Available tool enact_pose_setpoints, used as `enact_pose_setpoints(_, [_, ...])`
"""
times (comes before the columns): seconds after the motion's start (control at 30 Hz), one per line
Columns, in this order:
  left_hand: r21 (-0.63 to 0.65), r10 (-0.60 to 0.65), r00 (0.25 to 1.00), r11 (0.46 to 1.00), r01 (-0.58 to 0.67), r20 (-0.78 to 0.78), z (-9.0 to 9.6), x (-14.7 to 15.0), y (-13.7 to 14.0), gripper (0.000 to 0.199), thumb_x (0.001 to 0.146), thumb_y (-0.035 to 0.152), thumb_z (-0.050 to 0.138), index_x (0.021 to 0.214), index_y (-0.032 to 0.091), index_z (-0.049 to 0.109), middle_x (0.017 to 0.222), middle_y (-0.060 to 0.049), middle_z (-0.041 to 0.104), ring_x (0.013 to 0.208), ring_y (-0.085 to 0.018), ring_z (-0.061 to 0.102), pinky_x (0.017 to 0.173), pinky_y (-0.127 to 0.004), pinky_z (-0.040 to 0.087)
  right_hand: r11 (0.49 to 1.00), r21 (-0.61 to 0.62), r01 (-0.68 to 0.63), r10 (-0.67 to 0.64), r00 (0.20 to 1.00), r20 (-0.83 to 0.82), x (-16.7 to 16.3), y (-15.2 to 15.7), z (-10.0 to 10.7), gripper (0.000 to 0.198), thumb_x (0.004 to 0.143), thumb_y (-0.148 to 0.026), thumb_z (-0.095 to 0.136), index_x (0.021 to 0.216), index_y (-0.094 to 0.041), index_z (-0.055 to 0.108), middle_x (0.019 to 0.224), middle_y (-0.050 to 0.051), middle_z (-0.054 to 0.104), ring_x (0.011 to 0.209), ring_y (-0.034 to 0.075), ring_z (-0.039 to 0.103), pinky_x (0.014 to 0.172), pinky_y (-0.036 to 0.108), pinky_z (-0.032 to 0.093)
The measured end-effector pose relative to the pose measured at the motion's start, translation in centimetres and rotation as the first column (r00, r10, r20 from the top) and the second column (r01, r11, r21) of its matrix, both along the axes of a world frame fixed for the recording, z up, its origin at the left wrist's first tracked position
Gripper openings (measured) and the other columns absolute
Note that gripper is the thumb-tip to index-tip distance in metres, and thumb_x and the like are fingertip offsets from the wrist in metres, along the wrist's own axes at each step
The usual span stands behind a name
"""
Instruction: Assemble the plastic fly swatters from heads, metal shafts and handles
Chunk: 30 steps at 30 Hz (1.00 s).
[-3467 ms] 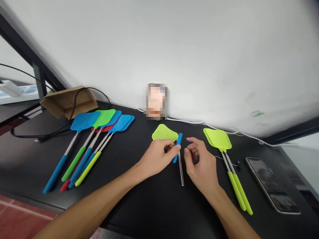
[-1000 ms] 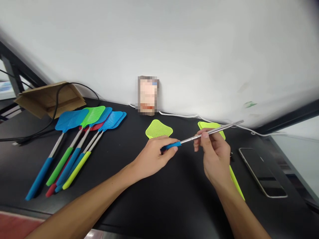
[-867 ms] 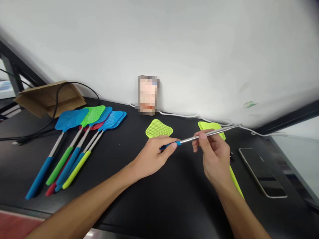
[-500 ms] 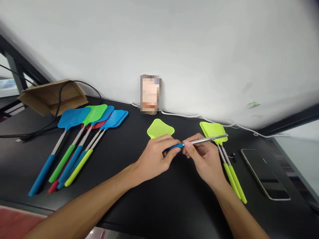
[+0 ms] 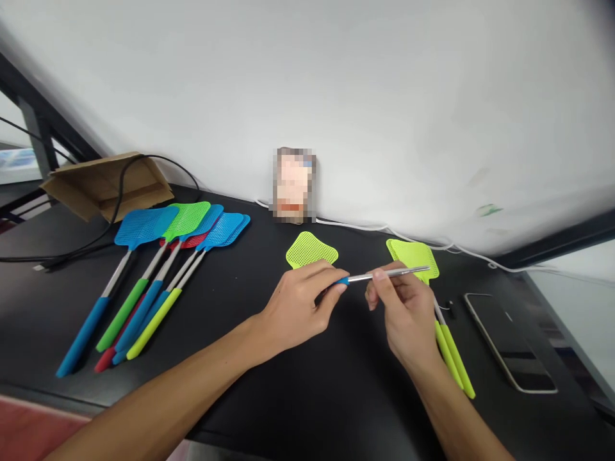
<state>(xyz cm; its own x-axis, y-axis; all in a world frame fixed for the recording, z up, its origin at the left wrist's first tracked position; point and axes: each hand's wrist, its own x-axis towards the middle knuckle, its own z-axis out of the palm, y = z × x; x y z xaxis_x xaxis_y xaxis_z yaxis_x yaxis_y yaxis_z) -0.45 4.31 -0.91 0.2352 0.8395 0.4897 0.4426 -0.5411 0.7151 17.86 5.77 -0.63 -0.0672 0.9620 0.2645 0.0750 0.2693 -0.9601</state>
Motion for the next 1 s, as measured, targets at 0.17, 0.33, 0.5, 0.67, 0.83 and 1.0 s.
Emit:
enact_pose_setpoints(0.17, [-0.217, -0.085, 0.996, 0.973, 0.084, 0.003, 1.1, 0.0, 0.2, 0.021, 0.102, 0.024, 0.046, 0.111, 0.019, 0.064, 0.094, -0.003, 0.069, 0.083, -0.014, 0.062, 0.078, -0.027, 0.046, 0.984, -0.069, -0.162, 0.168, 0.981, 0.096, -0.8, -0.3, -0.1, 0.025, 0.098, -0.040, 0.060, 0.084, -0.020, 0.063, 0.071, -0.001, 0.059, 0.060, 0.011, 0.054, 0.056, 0.026, 0.045])
enact_pose_setpoints(0.33, [-0.314, -0.086, 0.995, 0.947, 0.069, -0.041, 2.1, -0.8, 0.8, 0.026, 0.103, 0.032, 0.045, 0.089, 0.018, 0.063, 0.075, 0.002, 0.059, 0.068, -0.011, 0.052, 0.065, -0.025, 0.038, 0.995, -0.092, -0.034, 0.028, 0.997, -0.073, 0.1, 0.4, 0.3, 0.025, 0.098, -0.045, 0.059, 0.104, -0.022, 0.068, 0.073, -0.001, 0.057, 0.059, 0.011, 0.051, 0.053, 0.026, 0.044])
enact_pose_setpoints(0.5, [-0.421, -0.181, 0.983, 0.891, 0.172, 0.018, 2.1, -0.8, 0.6, 0.034, 0.104, 0.036, 0.040, 0.083, 0.018, 0.061, 0.070, 0.003, 0.057, 0.063, -0.010, 0.049, 0.062, -0.024, 0.036, 0.976, -0.176, -0.126, 0.094, 0.979, -0.180, -0.5, 0.2, 0.0, 0.023, 0.095, -0.042, 0.065, 0.100, -0.020, 0.072, 0.069, -0.001, 0.054, 0.060, 0.012, 0.049, 0.053, 0.026, 0.040])
enact_pose_setpoints(0.67, [-0.439, -0.181, 0.983, 0.885, 0.157, -0.012, 1.7, -1.0, 0.9, 0.035, 0.103, 0.038, 0.041, 0.096, 0.018, 0.069, 0.069, 0.002, 0.057, 0.060, -0.011, 0.045, 0.057, -0.025, 0.033, 0.979, -0.206, -0.009, -0.079, 0.908, -0.412, 0.9, 1.1, 0.8, 0.021, 0.090, -0.039, 0.072, 0.086, -0.019, 0.071, 0.065, -0.004, 0.046, 0.057, 0.009, 0.042, 0.050, 0.024, 0.034])
enact_pose_setpoints(0.83, [-0.467, -0.234, 0.971, 0.865, 0.185, -0.049, 1.6, -1.2, 1.2, 0.037, 0.102, 0.038, 0.043, 0.093, 0.018, 0.072, 0.073, -0.001, 0.064, 0.066, -0.013, 0.051, 0.064, -0.025, 0.037, 0.946, -0.155, 0.285, -0.324, 0.795, -0.514, 6.5, 3.7, 2.9, 0.020, 0.082, -0.031, 0.080, 0.081, -0.016, 0.067, 0.064, -0.005, 0.041, 0.055, 0.008, 0.036, 0.048, 0.021, 0.031])
enact_pose_setpoints(1.0, [-0.457, -0.174, 0.983, 0.879, 0.132, -0.051, 1.1, -0.9, 1.0, 0.034, 0.101, 0.036, 0.045, 0.095, 0.018, 0.074, 0.074, -0.001, 0.064, 0.065, -0.013, 0.051, 0.062, -0.025, 0.036, 0.935, -0.074, 0.348, -0.341, 0.816, -0.466, 4.4, 2.8, 2.1, 0.021, 0.084, -0.032, 0.079, 0.077, -0.016, 0.067, 0.059, -0.006, 0.040, 0.053, 0.008, 0.035, 0.047, 0.022, 0.029])
